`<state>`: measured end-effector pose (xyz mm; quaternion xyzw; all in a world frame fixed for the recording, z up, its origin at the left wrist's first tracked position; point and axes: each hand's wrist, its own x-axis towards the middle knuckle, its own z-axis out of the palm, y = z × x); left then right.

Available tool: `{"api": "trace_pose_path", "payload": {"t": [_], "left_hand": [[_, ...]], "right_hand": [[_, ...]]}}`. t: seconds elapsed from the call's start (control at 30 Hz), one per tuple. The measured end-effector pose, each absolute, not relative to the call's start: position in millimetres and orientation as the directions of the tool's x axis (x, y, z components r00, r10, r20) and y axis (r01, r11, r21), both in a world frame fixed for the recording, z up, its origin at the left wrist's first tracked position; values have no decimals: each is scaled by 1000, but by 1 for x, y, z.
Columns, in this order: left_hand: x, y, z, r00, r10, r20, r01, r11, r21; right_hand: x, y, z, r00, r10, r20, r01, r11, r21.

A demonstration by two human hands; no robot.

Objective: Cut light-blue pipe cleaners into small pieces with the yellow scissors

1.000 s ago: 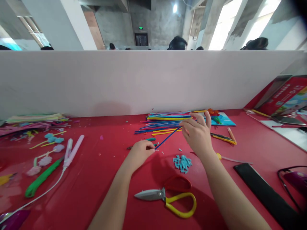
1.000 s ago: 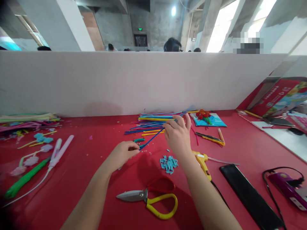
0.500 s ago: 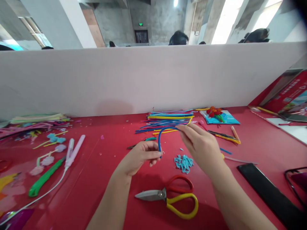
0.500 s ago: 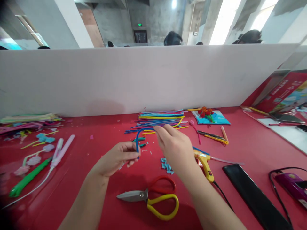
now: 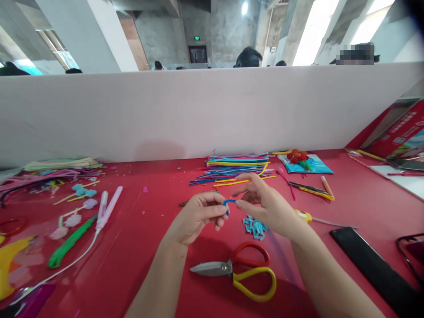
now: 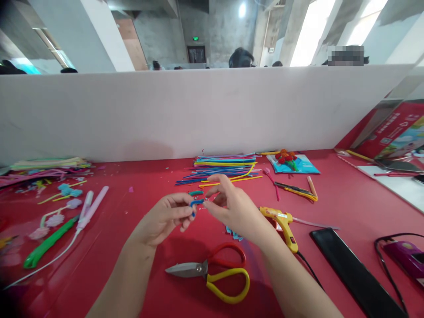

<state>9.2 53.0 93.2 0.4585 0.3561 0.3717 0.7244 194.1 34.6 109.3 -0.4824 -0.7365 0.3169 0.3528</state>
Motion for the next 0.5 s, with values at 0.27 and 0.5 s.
{"api": "trace_pose_path", "payload": {"t": [0.27, 0.5], "left_hand": [[19, 47, 95, 446, 881, -157, -306, 315, 899], [26, 44, 96, 336, 938, -88, -334, 207, 920]], "right_hand": [[190, 24, 113, -274, 913, 303, 584, 408, -702], [182, 24, 109, -215, 870, 444, 624, 472, -623]]}}
